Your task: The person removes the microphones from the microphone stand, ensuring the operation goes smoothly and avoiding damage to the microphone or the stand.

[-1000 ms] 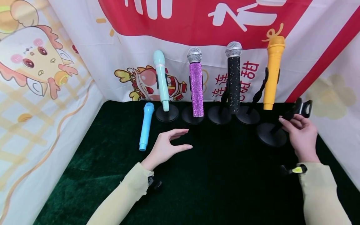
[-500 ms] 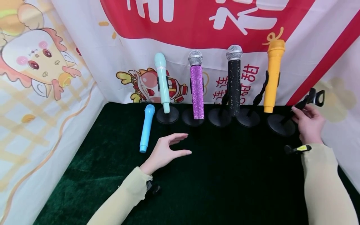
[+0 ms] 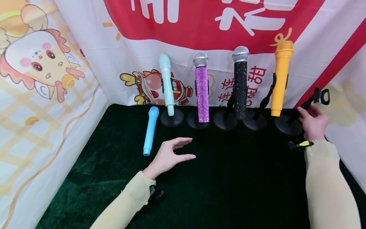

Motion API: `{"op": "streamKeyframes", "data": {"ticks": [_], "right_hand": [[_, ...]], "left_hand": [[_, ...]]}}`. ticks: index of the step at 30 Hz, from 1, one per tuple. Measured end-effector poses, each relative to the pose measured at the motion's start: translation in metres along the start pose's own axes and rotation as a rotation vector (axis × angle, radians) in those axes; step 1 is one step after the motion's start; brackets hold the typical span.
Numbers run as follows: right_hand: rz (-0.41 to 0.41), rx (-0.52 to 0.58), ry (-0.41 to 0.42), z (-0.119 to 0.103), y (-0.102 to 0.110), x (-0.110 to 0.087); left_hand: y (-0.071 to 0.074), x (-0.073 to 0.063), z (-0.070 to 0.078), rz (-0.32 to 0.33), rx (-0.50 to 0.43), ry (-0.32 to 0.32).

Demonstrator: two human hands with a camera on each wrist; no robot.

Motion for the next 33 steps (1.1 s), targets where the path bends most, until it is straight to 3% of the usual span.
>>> {"op": "streamKeyframes", "data": {"ticks": [3, 8, 14, 20, 27, 33], "right_hand": [[0.048, -0.028, 0.037, 0.0, 0.004, -0.005], [0.135, -0.21, 0.092, 0.0, 0.006, -0.021], [0.125, -0.124, 0.063, 0.015, -0.006, -0.038], [-0.005, -0.12, 0.057, 0.028, -0.036, -0.048], [-0.188, -0.465, 0.133, 0.023, -0.076, -0.056], [-0.277, -0.491, 0.191, 0.015, -0.101, -0.053]], "left_hand": [[-0.001, -0.001, 0.0, 0.003, -0.007, -0.001], [-0.001, -0.002, 0.0, 0.004, -0.016, -0.02], [0.0, -0.001, 0.001, 0.01, -0.005, -0.023], [-0.001, -0.001, 0.002, 0.009, -0.001, -0.015], [-0.001, -0.001, 0.005, 0.007, -0.007, -0.021], [-0.001, 0.001, 0.015, 0.004, -0.013, -0.044]]}}
Point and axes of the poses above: each hand's wrist, its own x-axis towards the middle knuckle, its own y-axis out of the back of the hand, z = x × y, the point moved 9 cm from there along x, towards the middle knuckle, and after that the axes turned 1 degree about z, right-handed, at the moved point
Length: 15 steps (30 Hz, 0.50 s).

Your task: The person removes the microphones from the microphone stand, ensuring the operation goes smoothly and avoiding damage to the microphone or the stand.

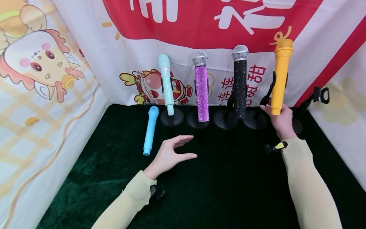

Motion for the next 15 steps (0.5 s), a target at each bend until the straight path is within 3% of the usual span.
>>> {"op": "streamKeyframes", "data": {"ticks": [4, 9, 15], "right_hand": [[-0.002, 0.012, 0.019, -0.005, -0.005, 0.004], [0.029, 0.166, -0.019, -0.001, -0.007, 0.009], [0.043, 0.195, 0.025, -0.005, -0.006, 0.006]], "left_hand": [[0.003, 0.001, 0.01, 0.01, -0.011, -0.02], [0.008, 0.004, 0.023, 0.034, -0.015, -0.054], [0.013, 0.008, 0.034, 0.049, -0.037, -0.097]]}}
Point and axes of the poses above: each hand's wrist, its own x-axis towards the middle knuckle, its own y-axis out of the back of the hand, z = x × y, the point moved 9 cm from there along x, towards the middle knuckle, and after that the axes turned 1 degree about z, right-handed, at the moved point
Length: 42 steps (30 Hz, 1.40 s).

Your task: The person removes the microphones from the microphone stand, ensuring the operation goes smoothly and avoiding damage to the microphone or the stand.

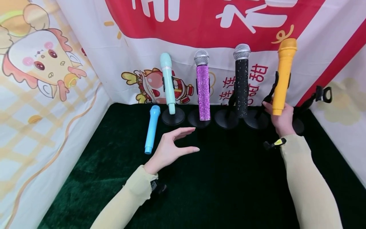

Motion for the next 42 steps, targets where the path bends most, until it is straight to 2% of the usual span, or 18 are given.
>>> {"op": "streamKeyframes", "data": {"ticks": [6, 12, 19, 24, 30, 34, 37, 42], "right_hand": [[-0.015, 0.095, 0.039, -0.007, 0.003, -0.005], [-0.01, 0.102, 0.041, -0.008, 0.009, -0.015], [-0.024, 0.108, 0.083, -0.021, 0.013, -0.034], [-0.042, 0.017, 0.124, -0.033, 0.015, -0.051], [-0.036, -0.208, 0.239, -0.05, 0.013, -0.073], [-0.078, -0.219, 0.27, -0.054, 0.005, -0.087], [-0.108, -0.229, 0.265, -0.055, -0.003, -0.096], [-0.125, -0.276, 0.318, -0.069, -0.021, -0.115]], "left_hand": [[0.001, 0.003, 0.006, 0.011, -0.016, -0.033], [0.002, 0.003, 0.01, 0.026, -0.021, -0.051], [0.003, 0.007, 0.017, 0.045, -0.038, -0.07], [0.001, 0.009, 0.025, 0.039, -0.059, -0.076], [0.001, 0.013, 0.035, 0.057, -0.064, -0.108], [0.001, 0.015, 0.04, 0.063, -0.062, -0.128], [0.0, 0.017, 0.045, 0.064, -0.067, -0.15], [-0.002, 0.019, 0.053, 0.069, -0.092, -0.177]]}}
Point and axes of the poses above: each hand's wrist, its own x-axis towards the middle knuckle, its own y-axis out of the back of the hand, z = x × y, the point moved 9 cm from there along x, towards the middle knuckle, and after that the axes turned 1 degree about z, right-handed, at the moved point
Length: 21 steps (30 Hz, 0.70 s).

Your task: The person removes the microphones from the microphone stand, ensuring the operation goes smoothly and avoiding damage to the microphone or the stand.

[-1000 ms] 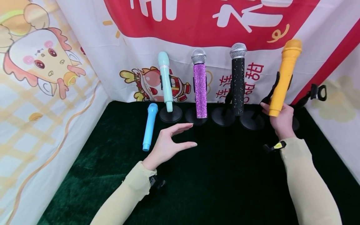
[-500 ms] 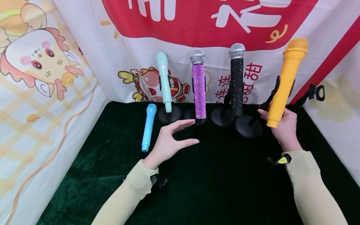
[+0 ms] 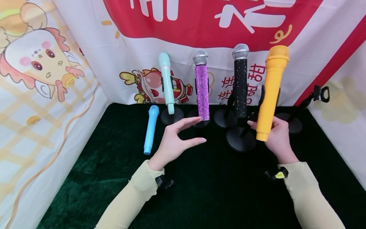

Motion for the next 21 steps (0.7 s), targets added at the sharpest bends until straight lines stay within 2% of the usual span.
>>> {"op": "streamKeyframes", "data": {"ticks": [5, 11, 17, 21], "right_hand": [[-0.055, 0.012, 0.005, -0.013, -0.02, -0.009], [-0.134, 0.096, 0.02, -0.046, -0.045, -0.022], [-0.194, 0.187, 0.044, -0.057, -0.07, -0.029], [-0.225, 0.265, 0.059, -0.063, -0.086, -0.033]], "left_hand": [[-0.002, 0.004, 0.011, 0.009, -0.018, 0.007], [-0.004, 0.008, 0.034, 0.018, -0.027, 0.033], [-0.009, 0.016, 0.025, 0.017, -0.016, 0.009], [-0.011, 0.022, 0.024, 0.014, -0.053, -0.03]]}}
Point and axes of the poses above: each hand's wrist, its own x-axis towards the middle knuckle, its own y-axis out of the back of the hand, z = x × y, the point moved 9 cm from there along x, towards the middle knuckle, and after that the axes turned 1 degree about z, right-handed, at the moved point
